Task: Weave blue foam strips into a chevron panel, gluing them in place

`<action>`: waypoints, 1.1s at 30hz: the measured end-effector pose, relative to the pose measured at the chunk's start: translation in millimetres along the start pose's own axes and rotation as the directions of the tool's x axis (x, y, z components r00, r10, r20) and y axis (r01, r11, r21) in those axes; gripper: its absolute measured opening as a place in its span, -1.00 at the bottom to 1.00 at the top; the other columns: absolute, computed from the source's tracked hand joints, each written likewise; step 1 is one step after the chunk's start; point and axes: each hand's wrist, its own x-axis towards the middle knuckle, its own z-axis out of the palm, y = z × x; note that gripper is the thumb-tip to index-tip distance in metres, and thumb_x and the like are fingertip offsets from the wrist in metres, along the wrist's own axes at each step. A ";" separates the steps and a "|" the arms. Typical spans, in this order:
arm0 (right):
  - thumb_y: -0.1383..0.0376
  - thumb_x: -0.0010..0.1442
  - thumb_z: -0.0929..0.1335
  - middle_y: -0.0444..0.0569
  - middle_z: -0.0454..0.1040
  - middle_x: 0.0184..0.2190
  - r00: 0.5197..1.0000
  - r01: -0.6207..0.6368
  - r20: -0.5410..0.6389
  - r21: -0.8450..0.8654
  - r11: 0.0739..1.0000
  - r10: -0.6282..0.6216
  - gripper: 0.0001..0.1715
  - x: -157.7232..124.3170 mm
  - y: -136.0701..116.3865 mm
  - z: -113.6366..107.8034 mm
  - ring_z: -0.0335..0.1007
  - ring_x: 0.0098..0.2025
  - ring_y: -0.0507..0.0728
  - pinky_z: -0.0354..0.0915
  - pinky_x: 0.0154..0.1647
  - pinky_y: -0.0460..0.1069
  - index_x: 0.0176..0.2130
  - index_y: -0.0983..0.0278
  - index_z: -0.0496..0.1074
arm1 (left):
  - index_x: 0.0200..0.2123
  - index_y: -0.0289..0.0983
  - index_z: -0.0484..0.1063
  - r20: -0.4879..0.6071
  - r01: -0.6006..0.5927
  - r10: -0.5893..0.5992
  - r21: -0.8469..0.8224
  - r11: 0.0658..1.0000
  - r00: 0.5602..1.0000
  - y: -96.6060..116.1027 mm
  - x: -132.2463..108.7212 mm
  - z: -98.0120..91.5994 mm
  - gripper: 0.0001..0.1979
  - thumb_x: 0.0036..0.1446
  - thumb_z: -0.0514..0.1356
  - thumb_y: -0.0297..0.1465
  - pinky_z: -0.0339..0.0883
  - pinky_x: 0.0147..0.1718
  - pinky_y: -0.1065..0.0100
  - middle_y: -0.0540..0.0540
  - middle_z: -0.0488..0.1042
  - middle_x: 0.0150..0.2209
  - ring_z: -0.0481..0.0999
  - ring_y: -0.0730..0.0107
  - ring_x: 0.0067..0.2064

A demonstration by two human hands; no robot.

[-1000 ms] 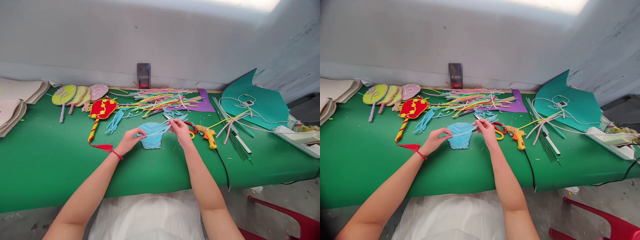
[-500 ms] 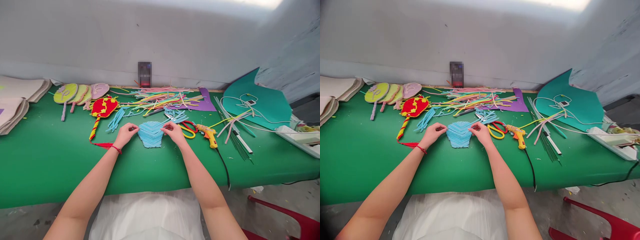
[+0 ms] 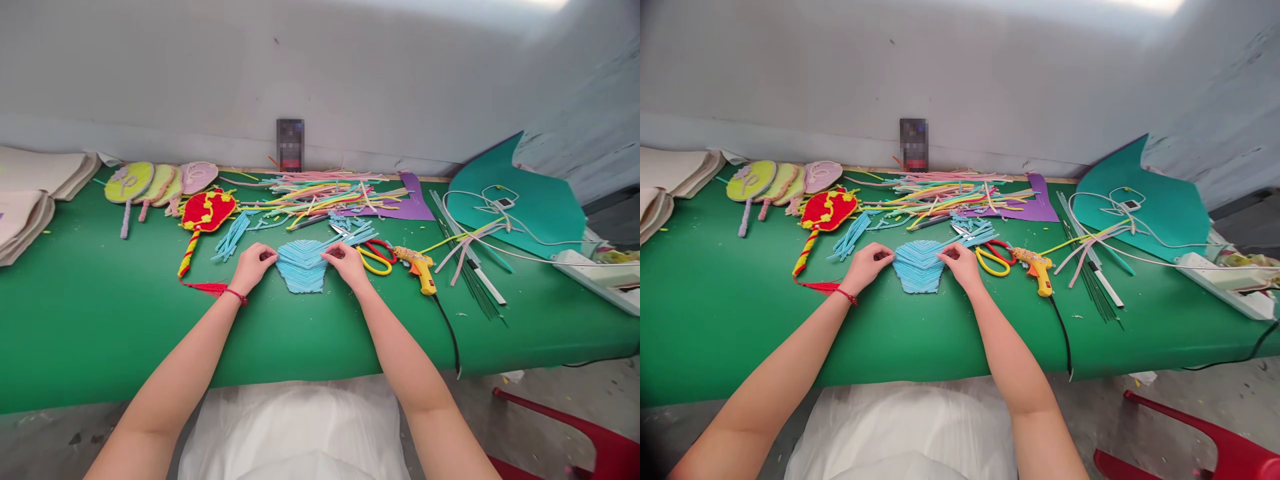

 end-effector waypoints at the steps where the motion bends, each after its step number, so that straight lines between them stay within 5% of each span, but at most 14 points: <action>1: 0.07 -0.10 0.45 -0.13 0.43 -0.51 1.000 -0.001 -0.002 -0.005 1.000 0.001 -0.69 0.2 0.4 0.2 0.29 -0.44 0.06 0.27 -0.35 -0.02 -0.46 0.25 0.41 | -0.40 -0.25 0.47 -0.003 -0.001 0.001 -0.002 1.000 1.000 0.0 0.0 0.5 -0.87 0.05 0.17 -0.33 0.29 -0.31 0.37 -0.04 0.41 -0.38 0.39 0.38 -0.34; 28: -0.03 -0.08 0.42 -0.11 0.46 -0.52 0.999 0.021 -0.043 -0.063 0.998 -0.023 -0.62 0.6 5.9 6.5 0.29 -0.48 0.07 0.22 -0.40 -0.02 -0.47 0.23 0.41 | -0.38 -0.26 0.41 -0.098 0.006 0.001 0.067 0.998 0.995 3.9 1.3 12.9 -0.92 0.10 0.13 -0.39 0.28 -0.32 0.33 -0.03 0.37 -0.35 0.37 0.40 -0.38; 33: -0.02 -0.07 0.42 -0.11 0.46 -0.52 0.999 0.017 -0.045 -0.100 0.995 -0.021 -0.63 -0.2 4.8 6.4 0.29 -0.47 0.08 0.22 -0.40 -0.03 -0.47 0.22 0.41 | -0.19 -0.26 0.40 -0.126 -0.074 0.110 0.256 0.964 0.986 16.8 -7.3 8.7 -0.83 0.17 0.06 -0.38 0.29 -0.10 0.21 -0.15 0.41 -0.16 0.41 0.22 -0.13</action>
